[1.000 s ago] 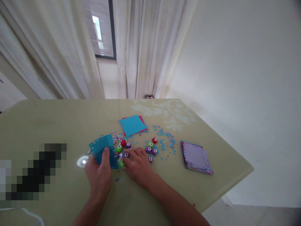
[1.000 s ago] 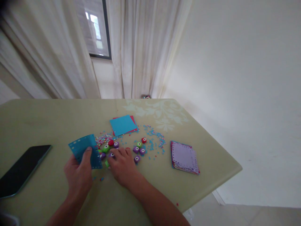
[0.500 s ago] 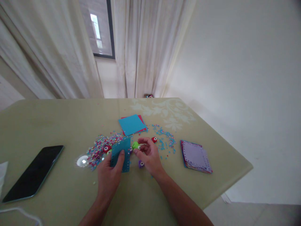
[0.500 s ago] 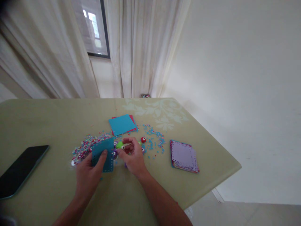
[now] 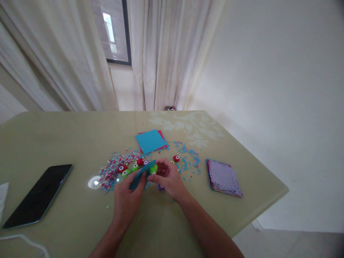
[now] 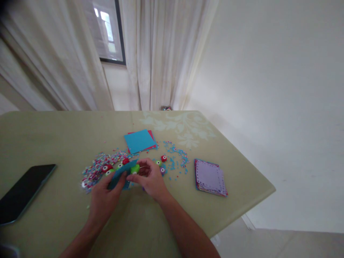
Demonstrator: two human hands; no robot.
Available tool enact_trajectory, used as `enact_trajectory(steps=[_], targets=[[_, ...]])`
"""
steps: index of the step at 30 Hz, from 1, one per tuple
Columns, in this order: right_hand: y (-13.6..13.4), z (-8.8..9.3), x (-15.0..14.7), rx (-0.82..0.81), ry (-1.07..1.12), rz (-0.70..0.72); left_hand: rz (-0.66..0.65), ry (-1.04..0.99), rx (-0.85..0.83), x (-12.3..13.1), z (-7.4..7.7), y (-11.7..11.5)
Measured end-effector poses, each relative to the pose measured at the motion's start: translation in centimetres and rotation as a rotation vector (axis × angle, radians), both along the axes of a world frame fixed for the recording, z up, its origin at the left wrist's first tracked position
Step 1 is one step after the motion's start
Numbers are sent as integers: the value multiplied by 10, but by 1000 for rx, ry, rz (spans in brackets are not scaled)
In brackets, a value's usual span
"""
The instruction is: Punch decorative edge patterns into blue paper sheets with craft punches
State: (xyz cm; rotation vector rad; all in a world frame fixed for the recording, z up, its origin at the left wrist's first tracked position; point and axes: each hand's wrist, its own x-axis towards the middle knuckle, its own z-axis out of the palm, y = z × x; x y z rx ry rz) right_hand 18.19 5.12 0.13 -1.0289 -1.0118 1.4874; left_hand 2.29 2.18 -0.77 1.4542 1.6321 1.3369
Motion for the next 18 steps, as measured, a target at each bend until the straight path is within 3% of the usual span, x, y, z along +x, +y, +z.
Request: enact_trajectory(steps=[9, 18], targets=[[3, -7, 5, -139, 141, 1, -137, -63, -147, 1, 0, 3], [3, -9, 4, -170, 88, -34, -192, -72, -197, -2, -9, 7]])
